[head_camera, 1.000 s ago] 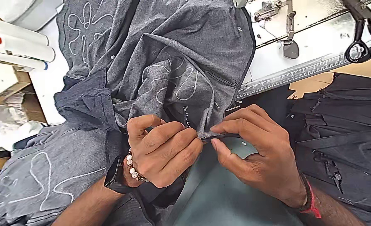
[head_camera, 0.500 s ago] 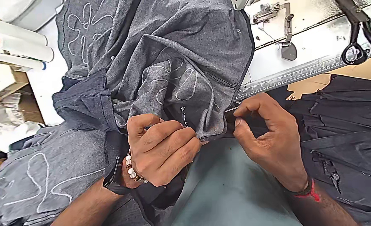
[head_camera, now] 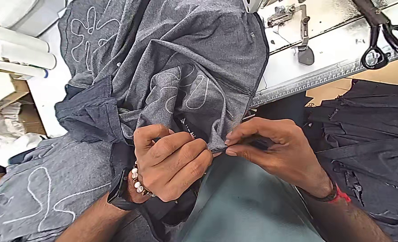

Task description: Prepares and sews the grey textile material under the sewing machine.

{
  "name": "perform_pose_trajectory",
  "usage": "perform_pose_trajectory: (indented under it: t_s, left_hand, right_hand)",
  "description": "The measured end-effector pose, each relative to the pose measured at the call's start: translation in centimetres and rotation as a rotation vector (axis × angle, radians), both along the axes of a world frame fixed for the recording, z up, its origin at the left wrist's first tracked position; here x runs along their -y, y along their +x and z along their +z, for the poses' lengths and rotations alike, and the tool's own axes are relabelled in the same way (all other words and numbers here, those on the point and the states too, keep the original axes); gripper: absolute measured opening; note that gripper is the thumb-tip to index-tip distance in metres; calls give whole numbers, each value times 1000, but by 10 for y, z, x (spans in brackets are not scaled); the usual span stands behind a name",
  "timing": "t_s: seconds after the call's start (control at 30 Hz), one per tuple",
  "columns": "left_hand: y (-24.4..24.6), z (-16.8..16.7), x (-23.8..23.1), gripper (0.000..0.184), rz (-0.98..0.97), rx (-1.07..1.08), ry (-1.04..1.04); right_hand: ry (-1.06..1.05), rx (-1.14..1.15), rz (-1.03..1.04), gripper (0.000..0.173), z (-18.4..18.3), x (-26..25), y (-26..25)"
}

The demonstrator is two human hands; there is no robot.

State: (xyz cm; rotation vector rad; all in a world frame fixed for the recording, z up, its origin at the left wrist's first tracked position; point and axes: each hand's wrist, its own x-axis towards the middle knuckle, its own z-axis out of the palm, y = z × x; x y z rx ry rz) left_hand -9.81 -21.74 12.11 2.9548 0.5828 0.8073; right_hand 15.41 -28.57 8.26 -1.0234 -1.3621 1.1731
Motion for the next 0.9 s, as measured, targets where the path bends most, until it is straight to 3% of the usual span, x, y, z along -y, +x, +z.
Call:
perform_pose_trajectory:
  t_s: [0.13,0.23,0.37,0.43,0.53,0.57,0.63,0.7,0.73,0.83,0.9]
  left_hand:
    - [1,0,-1,11,-7,7,-2]
    - [1,0,-2,9,-20,4,13]
    - [0,4,-3,8,-26,-8,17]
    - [-4,1,-10,8,44,-27,6]
    - [-20,-9,-43,18,328,-53,-23]
    - [-23,-9,-53,20,369,-39,-16]
    - [-21,-10,-47,18,316,20,-3]
    - [-12,-8,-35,15,238,71,-9]
    - [-9,-5,-33,16,212,86,-20]
    - [-3,-2,-26,16,187,108,-63]
    - [-3,-2,-22,15,190,112,-67]
  right_hand:
    - [30,-14,-33,16,-1,1,3]
    - [76,221,19,11,-4,1,3]
    - [175,416,54,17,-2,-5,3]
    - [234,331,185,22,-1,-4,2]
    - [229,-169,766,25,11,13,-3]
    - [237,-207,813,25,17,13,1]
    - [236,-24,475,22,19,10,22]
    - [247,356,-10,15,10,-4,23]
    - [240,480,-165,23,3,-11,14]
    - [282,633,-297,46,-17,-13,-20]
    - [347,708,-355,32,-24,-11,-36]
